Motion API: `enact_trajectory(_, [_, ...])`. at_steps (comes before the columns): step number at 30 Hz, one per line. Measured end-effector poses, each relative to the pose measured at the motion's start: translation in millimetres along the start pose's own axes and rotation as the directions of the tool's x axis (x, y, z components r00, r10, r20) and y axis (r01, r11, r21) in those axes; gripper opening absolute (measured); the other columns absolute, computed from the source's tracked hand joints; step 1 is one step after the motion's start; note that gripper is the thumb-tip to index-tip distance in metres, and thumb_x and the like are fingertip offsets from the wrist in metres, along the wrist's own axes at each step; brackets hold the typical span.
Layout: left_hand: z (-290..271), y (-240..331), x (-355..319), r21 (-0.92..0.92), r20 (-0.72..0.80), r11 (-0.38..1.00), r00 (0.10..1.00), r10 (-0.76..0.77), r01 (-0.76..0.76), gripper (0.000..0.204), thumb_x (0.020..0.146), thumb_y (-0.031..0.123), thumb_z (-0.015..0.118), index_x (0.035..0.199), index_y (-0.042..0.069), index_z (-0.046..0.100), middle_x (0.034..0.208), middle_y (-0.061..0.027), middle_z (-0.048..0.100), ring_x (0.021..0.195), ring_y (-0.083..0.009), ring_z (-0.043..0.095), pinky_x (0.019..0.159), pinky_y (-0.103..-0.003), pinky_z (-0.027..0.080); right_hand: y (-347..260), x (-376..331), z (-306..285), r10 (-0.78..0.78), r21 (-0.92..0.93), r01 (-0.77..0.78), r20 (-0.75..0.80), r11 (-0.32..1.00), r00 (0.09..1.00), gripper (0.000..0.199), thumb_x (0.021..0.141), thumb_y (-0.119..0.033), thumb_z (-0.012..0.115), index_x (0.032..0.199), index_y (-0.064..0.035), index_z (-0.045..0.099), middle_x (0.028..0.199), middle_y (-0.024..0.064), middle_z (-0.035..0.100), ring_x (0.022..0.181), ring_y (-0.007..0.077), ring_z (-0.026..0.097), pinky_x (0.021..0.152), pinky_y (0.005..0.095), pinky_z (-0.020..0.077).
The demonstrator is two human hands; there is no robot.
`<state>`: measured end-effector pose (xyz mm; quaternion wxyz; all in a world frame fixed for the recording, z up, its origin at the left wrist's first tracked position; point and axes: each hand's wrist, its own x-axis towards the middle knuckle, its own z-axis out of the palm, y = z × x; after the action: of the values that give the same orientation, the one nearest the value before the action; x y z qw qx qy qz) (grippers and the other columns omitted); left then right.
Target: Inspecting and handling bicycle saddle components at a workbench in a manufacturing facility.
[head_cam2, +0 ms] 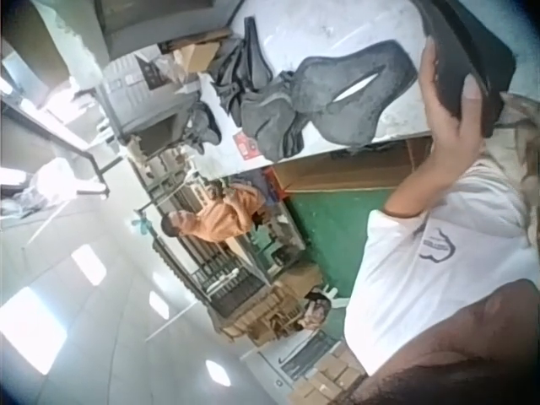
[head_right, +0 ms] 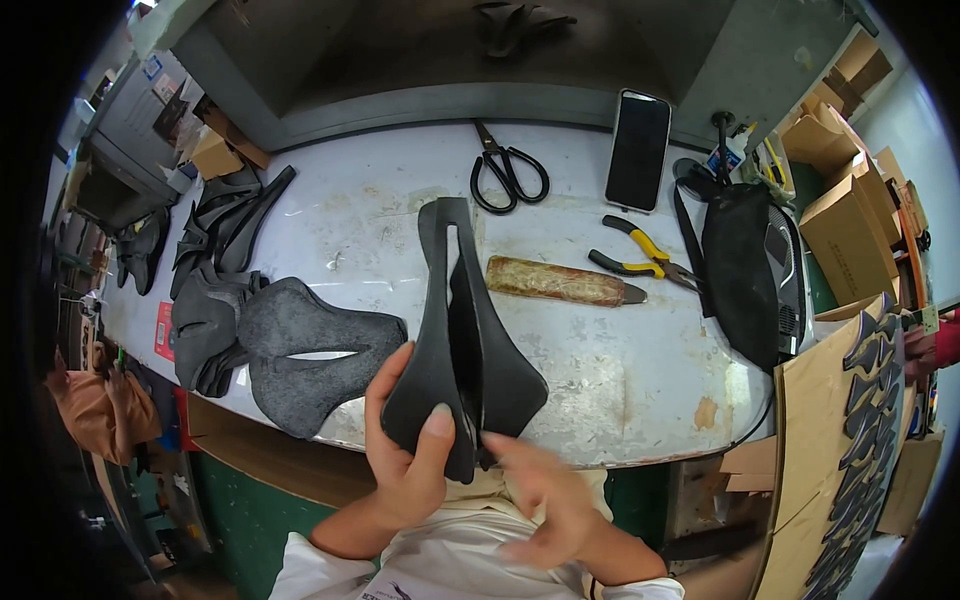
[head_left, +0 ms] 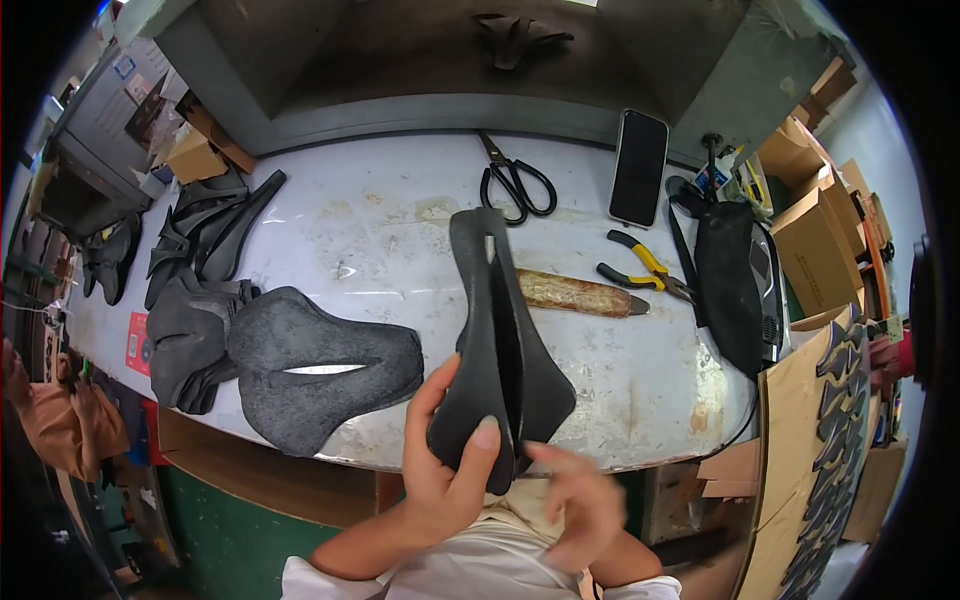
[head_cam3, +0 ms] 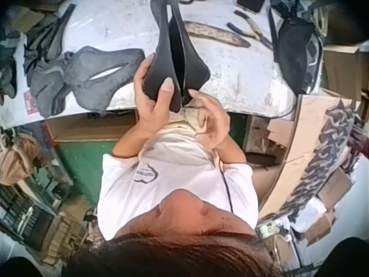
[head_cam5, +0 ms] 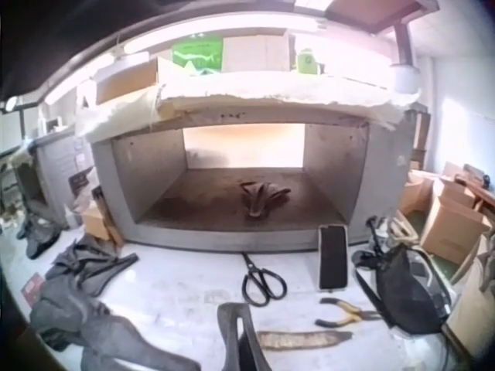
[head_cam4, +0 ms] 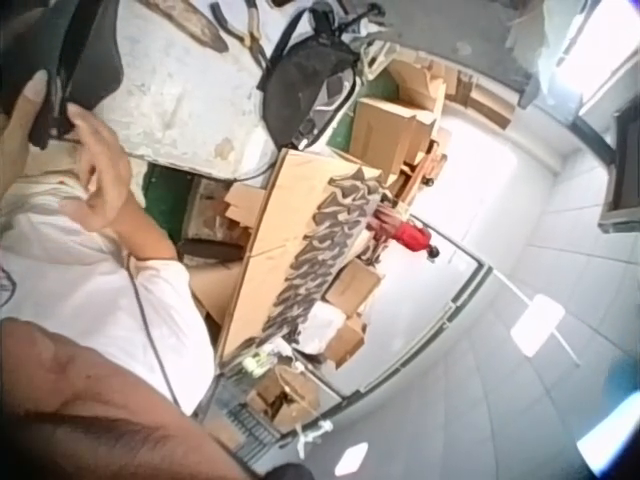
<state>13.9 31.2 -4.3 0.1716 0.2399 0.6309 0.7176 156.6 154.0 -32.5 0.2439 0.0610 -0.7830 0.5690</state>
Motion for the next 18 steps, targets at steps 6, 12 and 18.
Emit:
enact_trajectory(6, [-39.6, 19.3, 16.2, -0.277, 0.568, 0.781, 0.751, -0.338, 0.56, 0.079, 0.07, 0.001, 0.083, 0.139, 0.0, 0.044, 0.125, -0.0073, 0.059, 0.116, -0.0124, 0.054, 0.1, -0.028, 0.041, 7.2, 6.2, -24.6, 0.368, 0.595, -0.188, -0.197, 0.782, 0.909, 0.055, 0.083, -0.05, 0.069, 0.098, 0.0024, 0.062, 0.112, 0.018, 0.056, 0.112, 0.0308, 0.05, 0.097, 0.0408, 0.0362])
enact_trajectory(12, [-46.3, 21.8, -0.1, 0.007, 0.459, 0.972, 0.862, -0.213, 0.236, 0.075, 0.07, 0.005, 0.085, 0.135, -0.002, 0.047, 0.123, -0.0124, 0.061, 0.112, -0.0143, 0.058, 0.094, -0.029, 0.046, 4.7, 1.6, -53.3, 0.148, 0.618, -0.194, 0.126, 0.762, 0.981, 0.028, 0.074, -0.024, 0.083, 0.077, -0.0025, 0.065, 0.077, 0.0086, 0.061, 0.068, 0.019, 0.058, 0.058, 0.03, 0.0401])
enact_trajectory(18, [-38.2, 15.5, -13.3, 0.559, 0.26, 0.762, 0.942, 0.214, -0.327, 0.08, 0.071, 0.019, 0.087, 0.133, -0.007, 0.044, 0.114, -0.0226, 0.059, 0.077, -0.0218, 0.064, 0.054, -0.03, 0.05, -43.6, 31.7, -37.1, 0.267, 0.024, -0.266, -0.12, 0.964, 0.956, 0.032, 0.067, -0.005, 0.083, 0.055, -0.0078, 0.052, 0.052, 0.0041, 0.051, 0.042, 0.0162, 0.049, 0.04, 0.0282, 0.0301])
